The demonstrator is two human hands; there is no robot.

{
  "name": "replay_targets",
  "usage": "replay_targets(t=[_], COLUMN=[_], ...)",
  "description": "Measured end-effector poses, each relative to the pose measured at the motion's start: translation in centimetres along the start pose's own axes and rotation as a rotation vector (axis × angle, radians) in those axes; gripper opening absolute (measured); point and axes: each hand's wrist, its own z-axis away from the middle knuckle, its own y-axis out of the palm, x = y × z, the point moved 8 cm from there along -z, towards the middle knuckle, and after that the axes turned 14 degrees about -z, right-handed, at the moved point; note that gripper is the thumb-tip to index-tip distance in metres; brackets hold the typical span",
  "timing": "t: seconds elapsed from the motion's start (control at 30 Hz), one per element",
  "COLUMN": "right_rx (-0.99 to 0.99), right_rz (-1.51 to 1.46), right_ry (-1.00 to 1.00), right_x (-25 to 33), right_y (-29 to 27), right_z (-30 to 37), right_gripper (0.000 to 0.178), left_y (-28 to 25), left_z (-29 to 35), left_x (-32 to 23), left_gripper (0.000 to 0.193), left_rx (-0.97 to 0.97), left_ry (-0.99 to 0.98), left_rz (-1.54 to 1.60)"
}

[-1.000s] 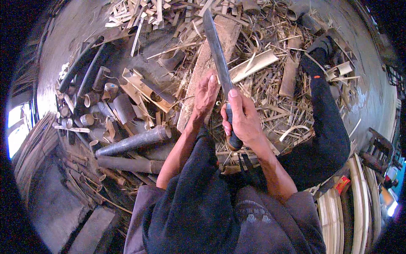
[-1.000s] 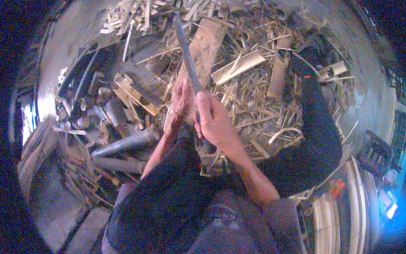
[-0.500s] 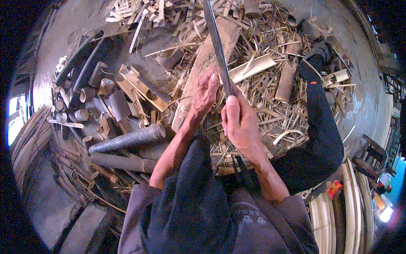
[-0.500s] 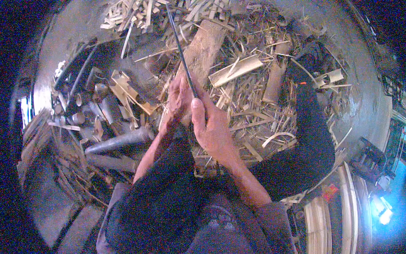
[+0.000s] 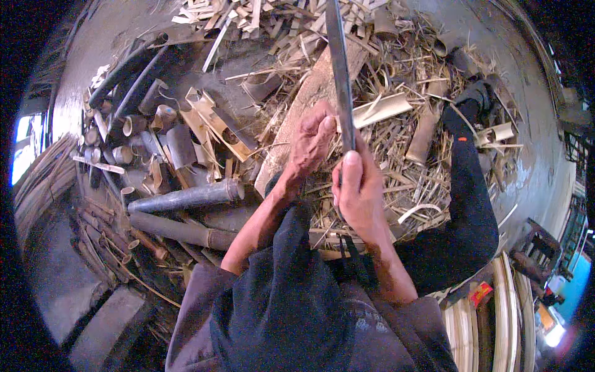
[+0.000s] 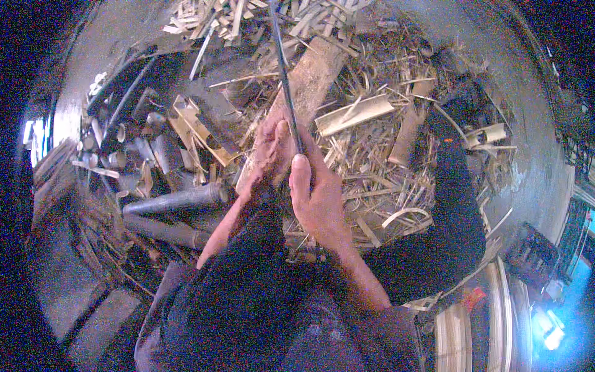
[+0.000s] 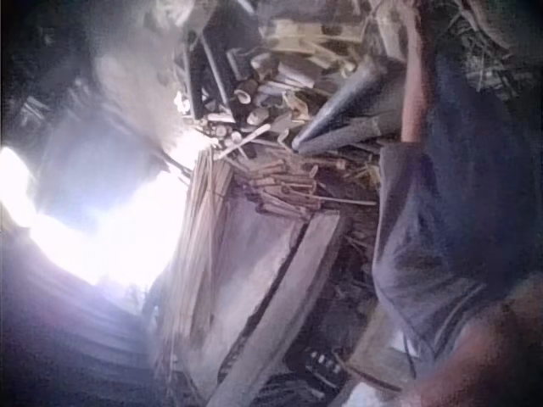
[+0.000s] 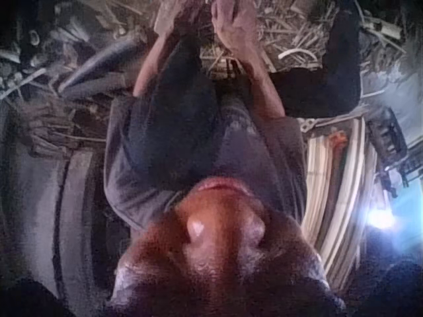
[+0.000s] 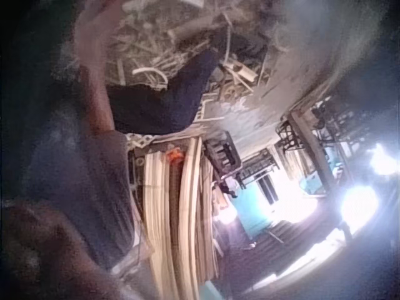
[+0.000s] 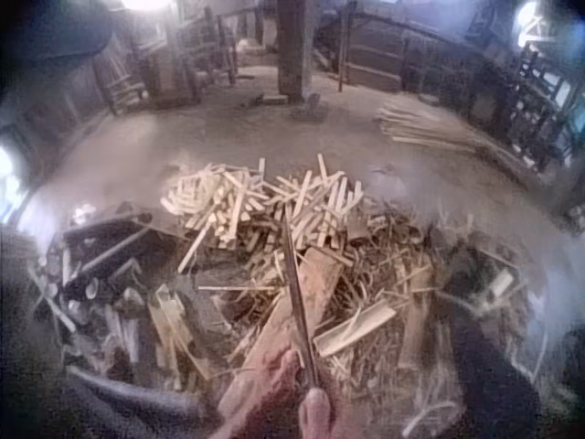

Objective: The person sits on the floor and uses a knife to carve a piece of wood, repeatedly shaving off thin strips. The person holds the wood with one hand and carves with the other, occasionally adjusting the wood's position.

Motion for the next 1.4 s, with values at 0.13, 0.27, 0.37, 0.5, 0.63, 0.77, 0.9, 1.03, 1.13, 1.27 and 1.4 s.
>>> replay_targets(t=[0.13,0.27,0.37,0.5,0.63,0.77,0.9,1.03,1.13,1.27,1.4], right_rx=[-0.022,-0.052,-0.062,-0.034,-0.042,-0.026,-0.103,-0.043,-0.073,-0.093,-0.082], right_rz=[-0.081,-0.154,0.111,0.031,-0.035,-0.019,-0.024,0.024,0.021,0.008,-0.006], right_ry=[0.199,0.188,0.168,0.161,0.205,0.238,0.179,0.223,0.115,0.293,0.058], right_x=[-5.3,-3.0,-5.5,-5.9,-4.1,-6.9,-4.5,-8.4,-4.6,-10.3,-6.1], right_y=[-0.9,-0.8,-1.3,-0.8,-0.3,-0.8,-1.5,-1.6,-2.3,-2.2,-2.4], right_z=[-1.9,-0.4,-0.8,-1.3,0.2,-0.8,-0.1,-1.3,-1.5,-0.5,0.0], right_gripper=[0.048,0.037,0.036,0.035,0.039,0.039,0.039,0.04,0.04,0.038,0.044], left_y=[0.3,-0.3,-0.6,-0.9,-0.8,-0.6,0.6,0.2,0.4,0.5,-1.0], left_z=[1.3,1.2,-0.1,1.4,2.4,3.9,0.9,1.8,-0.3,3.2,2.9], left_x=[9.0,4.5,4.0,10.5,8.9,15.7,9.1,15.2,7.8,11.0,4.6], left_gripper=[0.035,0.038,0.043,0.046,0.045,0.039,0.034,0.034,0.035,0.039,0.047], left_rx=[0.048,0.039,-0.033,-0.045,0.033,0.12,0.021,-0.077,0.089,0.105,-0.093], left_ry=[-0.087,-0.181,0.033,-0.316,-0.198,-0.328,-0.142,-0.235,-0.269,-0.156,-0.013], left_rz=[-0.105,-0.114,-0.202,-0.173,-0.017,-0.077,0.081,0.142,0.007,-0.067,-0.257])
